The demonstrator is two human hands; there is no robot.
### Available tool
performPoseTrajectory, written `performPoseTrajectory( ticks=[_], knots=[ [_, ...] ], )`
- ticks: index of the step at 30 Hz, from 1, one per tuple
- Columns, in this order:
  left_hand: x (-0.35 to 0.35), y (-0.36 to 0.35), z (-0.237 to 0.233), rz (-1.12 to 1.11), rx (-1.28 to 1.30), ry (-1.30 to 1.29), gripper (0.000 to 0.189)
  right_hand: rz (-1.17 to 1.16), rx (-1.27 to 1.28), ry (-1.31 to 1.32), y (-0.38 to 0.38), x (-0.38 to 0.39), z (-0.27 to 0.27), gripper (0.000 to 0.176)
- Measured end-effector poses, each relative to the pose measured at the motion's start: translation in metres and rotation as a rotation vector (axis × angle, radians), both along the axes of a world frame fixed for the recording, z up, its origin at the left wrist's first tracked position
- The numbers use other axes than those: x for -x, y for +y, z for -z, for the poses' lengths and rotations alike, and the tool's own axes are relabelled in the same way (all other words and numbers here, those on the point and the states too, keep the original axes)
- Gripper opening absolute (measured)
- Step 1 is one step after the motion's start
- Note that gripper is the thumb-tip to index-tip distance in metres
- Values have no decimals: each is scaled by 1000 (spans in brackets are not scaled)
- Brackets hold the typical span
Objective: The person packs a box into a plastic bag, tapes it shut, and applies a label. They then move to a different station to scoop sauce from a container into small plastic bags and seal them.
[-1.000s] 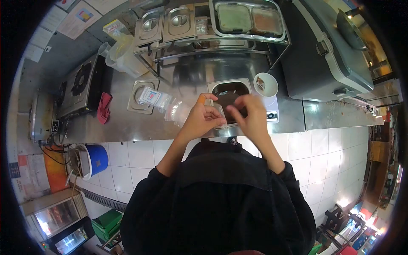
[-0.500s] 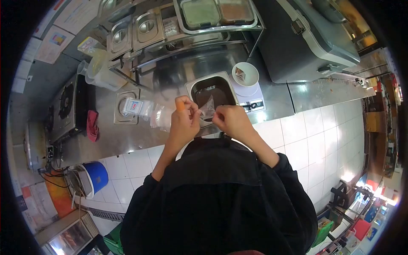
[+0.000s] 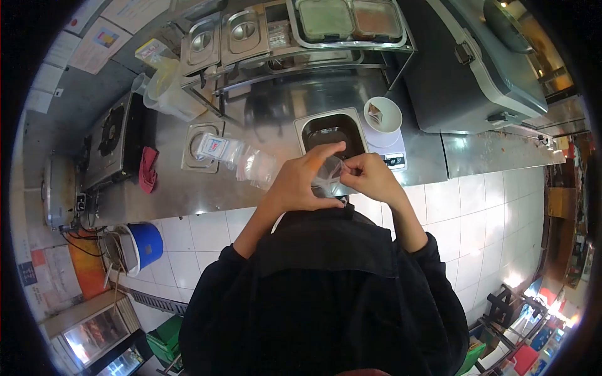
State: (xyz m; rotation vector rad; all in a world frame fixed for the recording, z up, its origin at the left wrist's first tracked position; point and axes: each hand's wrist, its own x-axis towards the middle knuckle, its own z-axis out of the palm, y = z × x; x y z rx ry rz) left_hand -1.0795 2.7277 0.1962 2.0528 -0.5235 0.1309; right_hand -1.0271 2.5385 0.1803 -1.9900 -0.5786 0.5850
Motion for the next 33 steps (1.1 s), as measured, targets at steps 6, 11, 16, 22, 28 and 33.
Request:
performPoseTrajectory(
  ticks=[6, 11, 16, 22, 28, 33],
  knots=[
    [-1, 8, 7, 32, -150, -26, 68, -21, -19, 40, 2, -1, -10, 15],
    [0, 10, 9, 25, -150, 49, 68, -58, -52, 49, 3, -2, -7, 16],
    [0, 20, 14, -32, -98, 9, 63, 85, 11, -325, -3, -11, -6, 23],
    [-2, 54, 53, -308, 193, 26, 59, 85, 811, -454, -25, -13, 25, 27],
    [-1, 62, 93, -387, 687, 174, 53, -52, 848, -608, -10, -23, 25, 24],
    [9, 68, 81, -408, 790, 334, 54, -84, 631, -775, -6, -38, 56, 18]
  ],
)
